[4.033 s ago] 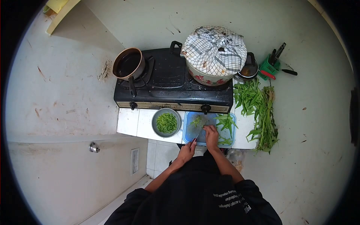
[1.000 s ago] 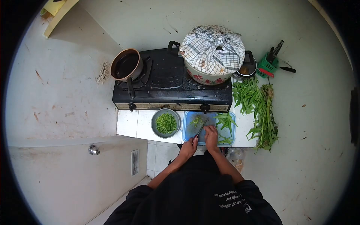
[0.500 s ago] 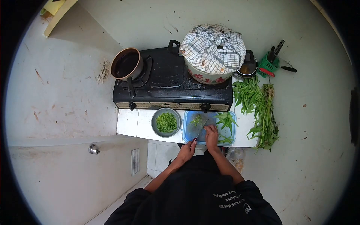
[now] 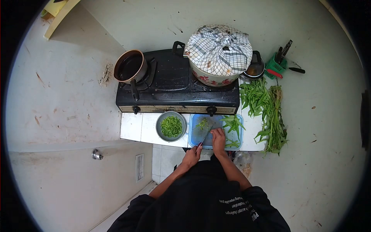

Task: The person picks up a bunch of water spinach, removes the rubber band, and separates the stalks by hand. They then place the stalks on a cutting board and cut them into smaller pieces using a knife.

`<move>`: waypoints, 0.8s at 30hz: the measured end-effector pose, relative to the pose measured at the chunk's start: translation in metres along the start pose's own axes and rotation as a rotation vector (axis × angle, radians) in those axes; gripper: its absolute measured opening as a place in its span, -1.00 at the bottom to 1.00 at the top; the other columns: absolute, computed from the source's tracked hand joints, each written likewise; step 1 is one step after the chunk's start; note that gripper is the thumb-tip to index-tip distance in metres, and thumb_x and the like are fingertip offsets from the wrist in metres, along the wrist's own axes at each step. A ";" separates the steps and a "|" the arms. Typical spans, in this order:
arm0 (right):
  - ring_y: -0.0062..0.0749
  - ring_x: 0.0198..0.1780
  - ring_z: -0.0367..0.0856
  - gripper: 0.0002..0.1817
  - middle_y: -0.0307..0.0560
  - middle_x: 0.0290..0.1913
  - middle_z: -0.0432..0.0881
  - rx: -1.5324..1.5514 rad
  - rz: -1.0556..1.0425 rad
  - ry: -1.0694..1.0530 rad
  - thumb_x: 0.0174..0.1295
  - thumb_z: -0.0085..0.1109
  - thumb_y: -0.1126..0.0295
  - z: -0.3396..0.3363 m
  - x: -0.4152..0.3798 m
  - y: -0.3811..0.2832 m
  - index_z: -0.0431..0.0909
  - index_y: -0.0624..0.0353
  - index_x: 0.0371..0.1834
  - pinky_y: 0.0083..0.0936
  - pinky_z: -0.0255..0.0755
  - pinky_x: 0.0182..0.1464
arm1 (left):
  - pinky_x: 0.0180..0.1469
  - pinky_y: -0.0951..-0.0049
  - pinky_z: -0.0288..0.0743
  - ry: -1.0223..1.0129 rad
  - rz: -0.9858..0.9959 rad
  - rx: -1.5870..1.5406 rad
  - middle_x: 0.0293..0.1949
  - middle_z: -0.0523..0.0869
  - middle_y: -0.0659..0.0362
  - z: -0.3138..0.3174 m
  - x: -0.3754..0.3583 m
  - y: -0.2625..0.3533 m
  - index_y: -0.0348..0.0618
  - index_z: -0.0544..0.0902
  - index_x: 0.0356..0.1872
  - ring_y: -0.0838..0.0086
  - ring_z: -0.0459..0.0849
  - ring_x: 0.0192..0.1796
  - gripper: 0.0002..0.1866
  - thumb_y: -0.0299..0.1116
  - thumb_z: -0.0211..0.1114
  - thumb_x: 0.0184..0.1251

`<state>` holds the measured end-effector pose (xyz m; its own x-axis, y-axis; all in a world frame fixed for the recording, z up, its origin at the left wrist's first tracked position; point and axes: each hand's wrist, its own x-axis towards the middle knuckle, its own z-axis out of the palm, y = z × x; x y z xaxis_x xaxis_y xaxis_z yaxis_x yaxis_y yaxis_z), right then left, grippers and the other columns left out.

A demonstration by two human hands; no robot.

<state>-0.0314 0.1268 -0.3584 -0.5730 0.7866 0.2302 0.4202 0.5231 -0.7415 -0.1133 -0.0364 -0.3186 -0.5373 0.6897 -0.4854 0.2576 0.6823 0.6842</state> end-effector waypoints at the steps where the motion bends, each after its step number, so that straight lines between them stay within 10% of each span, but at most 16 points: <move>1: 0.01 -0.12 0.58 -0.88 0.02 -0.24 0.60 -0.005 -0.010 -0.013 0.19 0.18 0.62 0.000 -0.001 0.002 0.67 0.25 -0.25 -0.15 0.46 -0.02 | -0.10 -0.16 0.52 0.000 -0.005 -0.002 -0.31 0.68 -0.39 0.000 0.000 0.000 -0.33 0.60 -0.09 -0.34 0.65 -0.10 -0.49 0.02 0.00 0.60; 24: -0.03 -0.12 0.58 -0.68 -0.02 -0.21 0.63 -0.082 -0.126 -0.004 -0.12 0.14 0.73 -0.004 -0.001 0.000 0.67 0.25 -0.25 -0.19 0.45 -0.04 | -0.11 -0.16 0.54 0.017 0.053 0.053 -0.33 0.68 -0.39 -0.002 0.002 -0.006 -0.36 0.61 -0.09 -0.35 0.66 -0.15 -0.49 0.00 0.02 0.59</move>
<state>-0.0277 0.1274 -0.3565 -0.6275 0.7117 0.3158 0.4005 0.6429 -0.6529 -0.1176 -0.0396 -0.3227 -0.5350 0.7211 -0.4402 0.3276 0.6574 0.6786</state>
